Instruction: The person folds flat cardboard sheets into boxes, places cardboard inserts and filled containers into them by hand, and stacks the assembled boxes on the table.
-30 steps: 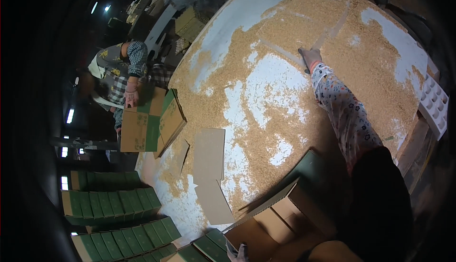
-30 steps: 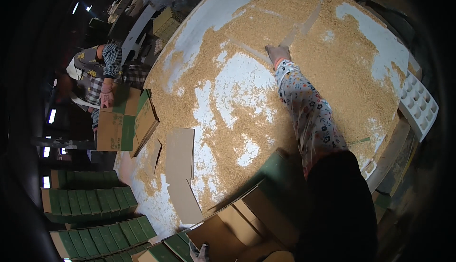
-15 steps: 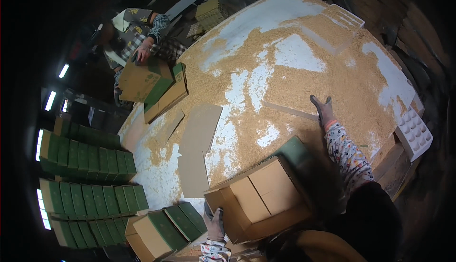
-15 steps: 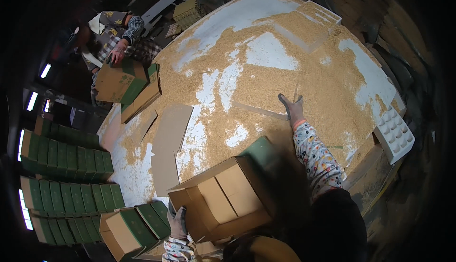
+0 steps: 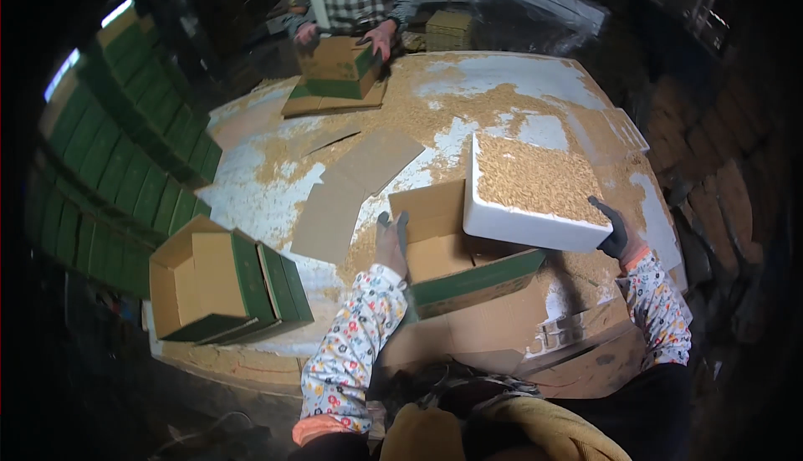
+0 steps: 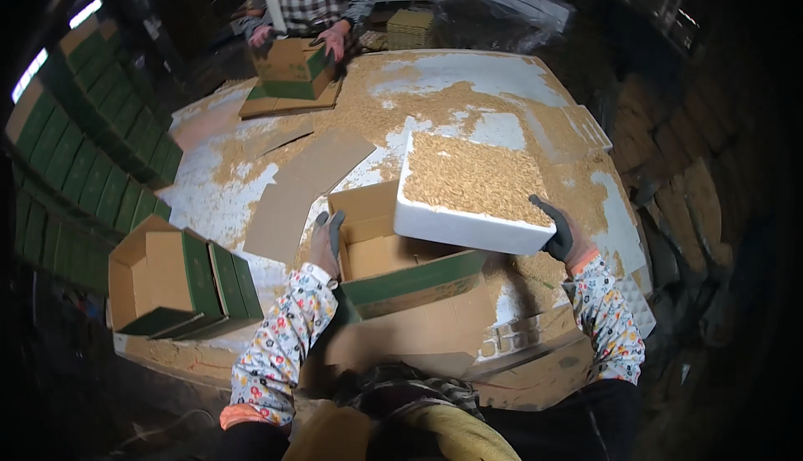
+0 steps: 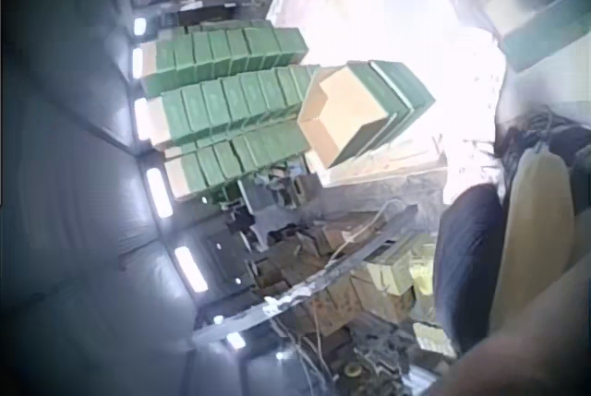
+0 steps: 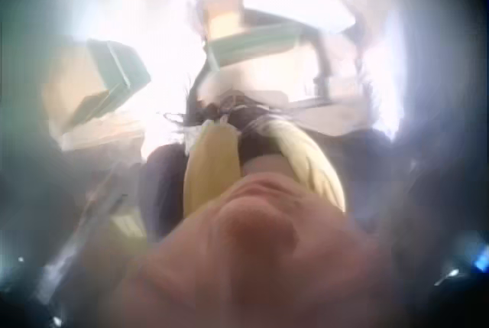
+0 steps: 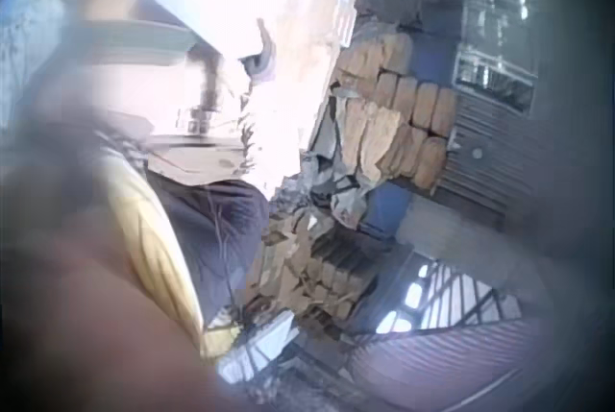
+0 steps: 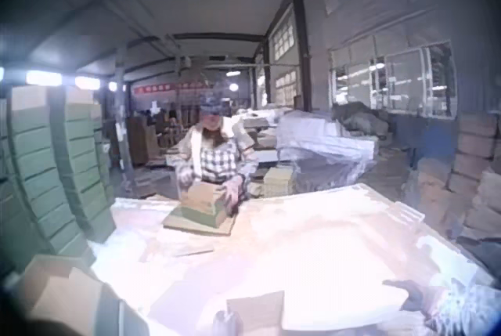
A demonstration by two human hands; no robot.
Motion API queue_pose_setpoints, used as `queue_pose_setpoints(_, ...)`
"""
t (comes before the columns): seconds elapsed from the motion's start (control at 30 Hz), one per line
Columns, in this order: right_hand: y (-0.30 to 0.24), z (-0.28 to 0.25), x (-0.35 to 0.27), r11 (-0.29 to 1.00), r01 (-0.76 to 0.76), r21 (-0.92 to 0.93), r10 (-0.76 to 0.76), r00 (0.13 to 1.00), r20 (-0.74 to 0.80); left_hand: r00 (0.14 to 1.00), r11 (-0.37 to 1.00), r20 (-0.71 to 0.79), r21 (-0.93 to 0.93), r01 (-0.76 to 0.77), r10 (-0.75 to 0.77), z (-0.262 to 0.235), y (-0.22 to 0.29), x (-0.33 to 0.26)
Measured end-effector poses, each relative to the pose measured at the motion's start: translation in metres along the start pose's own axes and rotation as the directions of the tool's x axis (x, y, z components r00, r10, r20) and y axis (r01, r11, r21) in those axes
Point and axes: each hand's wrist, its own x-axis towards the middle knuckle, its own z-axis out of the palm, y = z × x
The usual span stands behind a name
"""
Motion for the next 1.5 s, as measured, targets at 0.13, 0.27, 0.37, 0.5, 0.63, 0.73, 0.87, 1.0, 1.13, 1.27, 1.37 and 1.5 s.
queue_pose_setpoints(0.13,-0.051,0.003,0.037,0.999,0.001,0.049,-0.014,0.961,0.276,0.988,0.997,-0.138,0.057,-0.058,0.065,-0.008,-0.034,0.032)
queue_pose_setpoints(0.27,-0.063,0.058,0.032,0.996,0.058,-0.069,-0.028,0.927,0.374,0.984,0.985,0.063,0.048,0.163,-0.166,0.013,0.010,-0.028)
queue_pose_setpoints(0.37,-0.080,0.100,0.031,0.261,-0.878,0.402,0.662,0.465,0.588,0.955,0.923,0.192,0.355,0.148,-0.227,-0.070,0.036,0.007)
queue_pose_setpoints(0.5,-0.100,0.135,0.023,0.547,-0.729,0.411,0.732,0.655,0.189,0.789,-0.212,-0.326,0.846,0.490,0.520,-0.169,0.100,0.064)
queue_pose_setpoints(0.63,-0.105,0.154,0.019,0.694,-0.635,0.339,0.699,0.708,-0.104,0.658,-0.228,-0.671,0.620,0.751,0.342,-0.228,0.127,0.094)
queue_pose_setpoints(0.73,-0.119,0.152,0.026,0.739,-0.630,0.239,0.671,0.720,-0.179,0.746,-0.169,-0.597,0.735,0.656,0.295,-0.219,0.113,0.104)
queue_pose_setpoints(0.87,-0.127,0.137,0.057,0.797,-0.595,-0.101,0.576,0.801,-0.165,0.805,0.165,-0.298,0.955,0.248,0.514,-0.246,0.105,0.093)
queue_pose_setpoints(1.0,-0.125,0.137,0.035,0.847,-0.530,-0.039,0.500,0.819,-0.282,0.821,-0.126,0.209,0.978,-0.167,0.531,-0.100,0.127,0.036)
queue_pose_setpoints(1.13,-0.141,0.115,0.030,0.963,-0.252,0.093,0.264,0.818,-0.512,0.343,-0.556,0.909,0.417,-0.719,0.238,0.045,0.061,-0.048)
queue_pose_setpoints(1.27,-0.175,0.090,0.051,0.988,-0.154,0.022,0.147,0.873,-0.465,0.591,-0.518,0.745,0.389,-0.761,-0.308,0.059,-0.012,-0.069)
queue_pose_setpoints(1.37,-0.127,0.127,0.043,0.960,-0.198,-0.199,0.188,0.980,-0.069,0.655,-0.468,0.444,0.466,-0.751,-0.611,0.062,-0.031,-0.073)
queue_pose_setpoints(1.5,-0.067,0.121,0.055,0.872,-0.358,0.333,0.184,0.871,0.456,0.824,-0.536,0.438,0.625,-0.567,-0.360,0.071,-0.024,-0.071)
